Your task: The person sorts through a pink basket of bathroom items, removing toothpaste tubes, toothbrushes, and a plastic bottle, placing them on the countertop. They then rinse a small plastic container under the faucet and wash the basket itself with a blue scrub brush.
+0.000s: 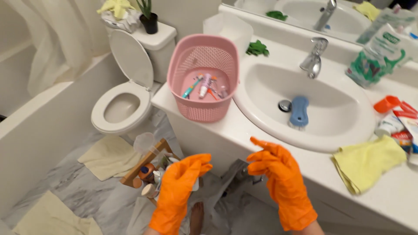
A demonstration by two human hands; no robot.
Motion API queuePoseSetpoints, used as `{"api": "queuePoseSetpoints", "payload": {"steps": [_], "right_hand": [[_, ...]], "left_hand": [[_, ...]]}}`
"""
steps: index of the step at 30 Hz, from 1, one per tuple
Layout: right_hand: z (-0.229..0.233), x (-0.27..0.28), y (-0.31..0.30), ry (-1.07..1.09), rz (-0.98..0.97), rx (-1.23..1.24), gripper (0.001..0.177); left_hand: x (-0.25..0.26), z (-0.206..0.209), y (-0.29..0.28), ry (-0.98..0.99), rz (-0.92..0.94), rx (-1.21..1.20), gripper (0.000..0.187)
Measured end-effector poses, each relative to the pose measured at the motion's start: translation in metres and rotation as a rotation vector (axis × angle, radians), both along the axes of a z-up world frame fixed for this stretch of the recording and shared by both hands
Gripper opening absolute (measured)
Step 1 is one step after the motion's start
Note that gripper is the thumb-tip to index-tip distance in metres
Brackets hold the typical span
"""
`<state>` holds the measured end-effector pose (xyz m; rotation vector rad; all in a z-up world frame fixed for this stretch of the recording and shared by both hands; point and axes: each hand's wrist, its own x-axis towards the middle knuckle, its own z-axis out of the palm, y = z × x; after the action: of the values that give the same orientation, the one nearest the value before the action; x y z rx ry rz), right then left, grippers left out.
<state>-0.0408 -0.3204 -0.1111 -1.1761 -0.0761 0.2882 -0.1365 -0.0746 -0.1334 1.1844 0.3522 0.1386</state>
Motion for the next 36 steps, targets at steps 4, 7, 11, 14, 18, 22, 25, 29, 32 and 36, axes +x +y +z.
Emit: {"api": "queuePoseSetpoints", "payload": {"steps": [4,7,11,14,18,22,25,29,32,36], "right_hand": [[0.045,0.048,0.030,-0.111,0.053,-0.035,0.049],[0.077,0.084,0.062,-0.164,-0.044,-0.214,0.055],[0.116,0.122,0.105,-0.052,-0.195,-0.705,0.066],[0.122,0.141,0.125,0.174,-0.052,-0.856,0.065],[0.097,0.132,0.122,0.183,-0.023,-0.768,0.047],[0.068,0.106,0.124,0.192,-0.208,-0.713,0.042],[0.053,0.091,0.132,0.235,-0.278,-0.592,0.044],[0.044,0.075,0.144,0.297,-0.279,-0.480,0.049],[0.044,0.071,0.132,0.404,-0.172,-0.534,0.051],[0.062,0.074,0.095,0.388,-0.213,-0.621,0.057]], "left_hand": [[0.032,0.075,0.033,-0.244,0.094,0.115,0.032],[0.065,0.110,0.062,-0.301,0.123,0.182,0.030],[0.111,0.131,0.097,-0.259,0.108,0.286,0.028],[0.143,0.133,0.118,-0.158,0.029,0.411,0.031],[0.171,0.126,0.123,-0.107,0.094,0.844,0.044],[0.196,0.127,0.127,0.124,-0.031,1.024,0.047],[0.208,0.127,0.127,0.085,-0.067,1.023,0.041],[0.233,0.142,0.131,-0.063,-0.101,1.174,0.043],[0.248,0.159,0.126,-0.048,-0.185,1.213,0.040],[0.258,0.177,0.123,-0.150,-0.224,1.249,0.037]]}}
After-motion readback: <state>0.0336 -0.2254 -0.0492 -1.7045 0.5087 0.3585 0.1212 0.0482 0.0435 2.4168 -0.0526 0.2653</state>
